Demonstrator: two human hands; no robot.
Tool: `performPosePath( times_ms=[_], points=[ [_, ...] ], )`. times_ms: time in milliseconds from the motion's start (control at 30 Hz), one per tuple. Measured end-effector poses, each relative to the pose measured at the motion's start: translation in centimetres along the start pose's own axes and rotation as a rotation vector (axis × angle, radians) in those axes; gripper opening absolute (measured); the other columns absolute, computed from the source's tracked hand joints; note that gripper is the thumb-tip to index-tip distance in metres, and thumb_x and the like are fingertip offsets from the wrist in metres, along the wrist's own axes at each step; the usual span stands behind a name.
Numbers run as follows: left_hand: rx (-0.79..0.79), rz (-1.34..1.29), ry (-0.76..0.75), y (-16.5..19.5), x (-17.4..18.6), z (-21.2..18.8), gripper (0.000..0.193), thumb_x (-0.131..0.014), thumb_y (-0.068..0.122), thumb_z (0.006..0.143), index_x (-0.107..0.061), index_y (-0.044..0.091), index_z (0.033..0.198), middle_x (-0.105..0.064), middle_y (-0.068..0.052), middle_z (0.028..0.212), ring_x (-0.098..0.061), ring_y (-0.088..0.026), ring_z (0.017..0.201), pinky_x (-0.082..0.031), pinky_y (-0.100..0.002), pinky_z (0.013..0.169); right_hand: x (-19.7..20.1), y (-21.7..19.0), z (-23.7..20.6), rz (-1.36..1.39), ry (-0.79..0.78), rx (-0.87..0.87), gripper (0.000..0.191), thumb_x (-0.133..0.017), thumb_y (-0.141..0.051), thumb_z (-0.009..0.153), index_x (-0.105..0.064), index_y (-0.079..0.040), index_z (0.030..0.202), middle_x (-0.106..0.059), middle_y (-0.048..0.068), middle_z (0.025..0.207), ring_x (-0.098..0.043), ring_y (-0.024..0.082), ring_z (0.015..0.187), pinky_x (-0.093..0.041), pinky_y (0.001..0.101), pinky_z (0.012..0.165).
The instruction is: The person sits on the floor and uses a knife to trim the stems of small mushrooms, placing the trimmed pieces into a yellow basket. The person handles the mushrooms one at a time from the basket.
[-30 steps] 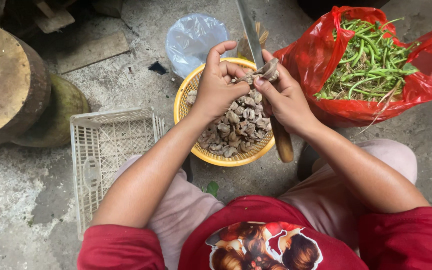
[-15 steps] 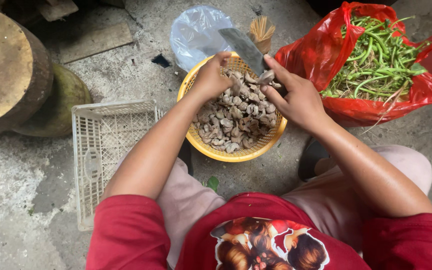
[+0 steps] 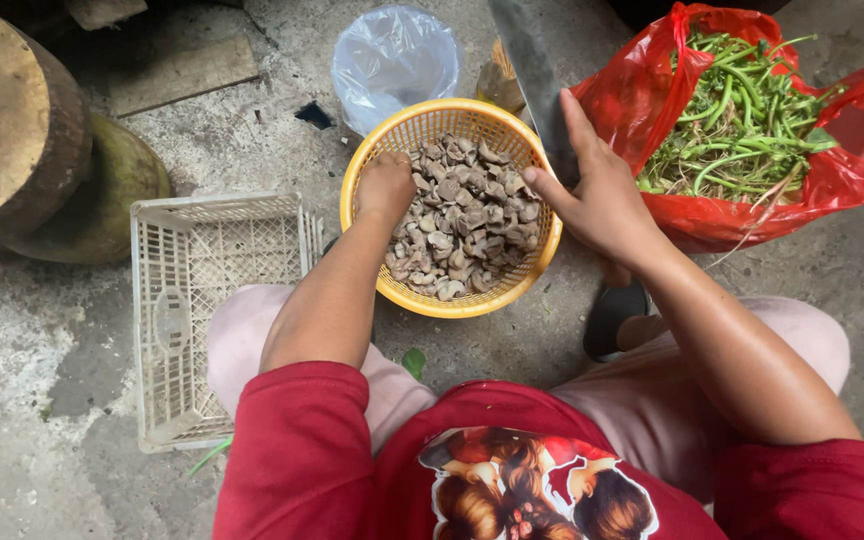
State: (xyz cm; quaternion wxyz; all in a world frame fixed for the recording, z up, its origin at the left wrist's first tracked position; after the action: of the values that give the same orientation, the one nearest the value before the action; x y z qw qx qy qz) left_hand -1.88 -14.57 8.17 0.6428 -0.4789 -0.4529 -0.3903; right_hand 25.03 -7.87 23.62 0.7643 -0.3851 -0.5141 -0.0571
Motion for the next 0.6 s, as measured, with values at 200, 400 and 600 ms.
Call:
performPosePath(
  times_ms=[200, 400, 600],
  points=[
    [0.153, -0.529, 0.086, -0.7, 3.9, 1.4, 0.015, -0.066, 0.005, 0.087, -0.078, 0.001, 0.096, -0.070, -0.018, 0.104, -0.069, -0.032, 0.097, -0.060, -0.042, 0.076, 0.7, 1.1, -0.4, 0.568, -0.081, -0.076, 0.093, -0.070, -0.014, 0.098, -0.008, -0.010, 0.166, -0.021, 0.020, 0.172, -0.040, 0.037, 0.146, -0.044, 0.0468, 0.105],
    [0.188, -2.084, -0.332, 0.1, 12.1, 0.3, 0.030, -0.067, 0.002, 0.095, -0.065, 0.001, 0.124, -0.074, -0.005, 0.104, -0.071, -0.013, 0.086, -0.062, -0.024, 0.075, 0.6, 1.1, -0.9, 0.524, -0.006, -0.003, 0.092, -0.071, -0.003, 0.100, -0.009, -0.009, 0.169, -0.023, 0.018, 0.173, -0.035, 0.027, 0.150, -0.033, 0.0393, 0.116],
    [-0.028, -2.491, -0.484, 2.2, 16.3, -3.3, 0.036, -0.068, 0.013, 0.099, -0.059, 0.004, 0.133, -0.067, -0.003, 0.113, -0.068, -0.010, 0.095, -0.060, -0.029, 0.084, 0.1, 0.2, -1.0, 0.680, 0.076, 0.112, 0.090, -0.068, -0.005, 0.102, -0.009, -0.010, 0.170, -0.026, 0.017, 0.174, -0.042, 0.023, 0.150, -0.035, 0.0373, 0.126]
  ],
)
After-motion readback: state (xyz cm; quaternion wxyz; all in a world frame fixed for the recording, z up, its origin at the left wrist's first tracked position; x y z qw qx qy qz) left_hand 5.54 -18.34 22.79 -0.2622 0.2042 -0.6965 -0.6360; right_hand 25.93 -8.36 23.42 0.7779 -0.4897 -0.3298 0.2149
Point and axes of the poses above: each hand's wrist, its own z-axis towards the middle knuckle, its own x-axis out of the back of the hand, y = z × x, the point moved 1 cm from there along z, towards the middle knuckle
